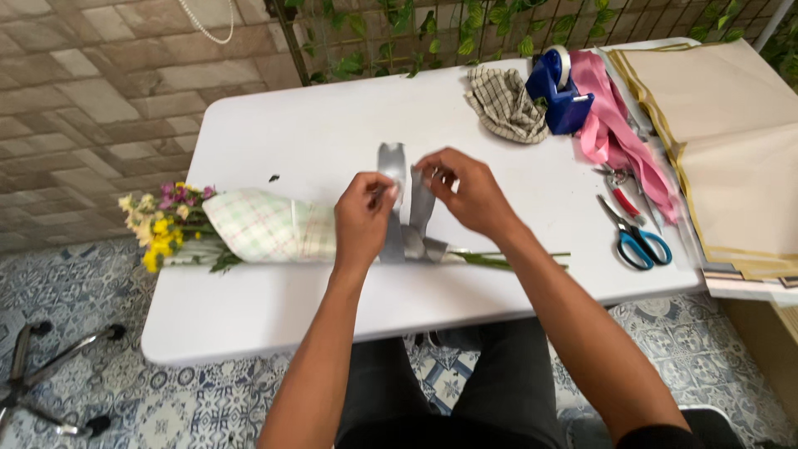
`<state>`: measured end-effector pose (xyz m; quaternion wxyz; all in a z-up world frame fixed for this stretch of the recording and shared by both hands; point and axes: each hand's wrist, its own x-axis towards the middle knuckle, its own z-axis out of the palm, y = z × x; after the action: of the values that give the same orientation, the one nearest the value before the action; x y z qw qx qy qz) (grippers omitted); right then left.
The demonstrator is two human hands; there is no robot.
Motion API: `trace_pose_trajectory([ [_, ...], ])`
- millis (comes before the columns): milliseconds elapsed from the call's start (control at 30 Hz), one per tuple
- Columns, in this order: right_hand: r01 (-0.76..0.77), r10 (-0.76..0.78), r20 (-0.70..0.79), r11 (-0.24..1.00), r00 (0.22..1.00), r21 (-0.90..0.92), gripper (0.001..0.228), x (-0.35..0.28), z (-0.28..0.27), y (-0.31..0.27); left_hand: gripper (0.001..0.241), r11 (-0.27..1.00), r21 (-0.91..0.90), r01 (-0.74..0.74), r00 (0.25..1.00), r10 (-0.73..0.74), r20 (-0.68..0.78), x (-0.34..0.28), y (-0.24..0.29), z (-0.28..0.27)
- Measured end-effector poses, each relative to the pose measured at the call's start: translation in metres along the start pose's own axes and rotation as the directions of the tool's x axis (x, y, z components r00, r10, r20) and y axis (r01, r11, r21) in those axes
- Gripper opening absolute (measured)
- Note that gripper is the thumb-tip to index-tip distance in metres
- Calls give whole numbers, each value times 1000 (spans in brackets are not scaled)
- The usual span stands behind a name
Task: The person wraps a bouquet of flowers in paper and secures it with a ribbon by hand.
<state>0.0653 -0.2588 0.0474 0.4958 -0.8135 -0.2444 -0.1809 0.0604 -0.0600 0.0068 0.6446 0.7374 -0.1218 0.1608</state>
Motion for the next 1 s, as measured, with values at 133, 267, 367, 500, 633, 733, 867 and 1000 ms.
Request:
trace_pose_trajectory([
  [133, 34, -29, 60, 996, 998, -80, 29, 0, -4, -6, 18, 994, 105, 11, 996, -20, 91, 8, 2, 5],
  [267, 40, -32, 95, 995, 995, -86, 33, 0, -2, -6, 41, 992, 100, 82, 951, -108, 289, 7, 7, 8],
  [367, 43, -39, 94, 998, 995, -37, 34, 1, 0, -3, 21, 985, 173, 21, 973, -60, 223, 11, -16, 19],
  [500, -10, -11, 156, 990, 988, 137, 55, 0, -13, 10, 9, 995, 77, 60, 986, -71, 148, 1, 0, 16],
  [633, -66, 19, 358, 991, 933, 120, 65, -5, -9, 13, 12, 993, -68, 93, 981, -80, 177, -5, 7, 9],
  [733, -169, 141, 331, 984, 933, 58, 32, -5, 0, 32, 11, 992, -66, 112, 980, -100, 171, -9, 24, 4],
  [867, -141, 141, 250, 990, 958, -18, 19, -11, 1, 27, 13, 984, -58, 167, 985, -164, 52, -19, 39, -2],
  [1000, -28, 47, 275, 997, 960, -71, 41, -18, -1, 7, 14, 971, -18, 240, 971, -240, -18, -13, 21, 2],
])
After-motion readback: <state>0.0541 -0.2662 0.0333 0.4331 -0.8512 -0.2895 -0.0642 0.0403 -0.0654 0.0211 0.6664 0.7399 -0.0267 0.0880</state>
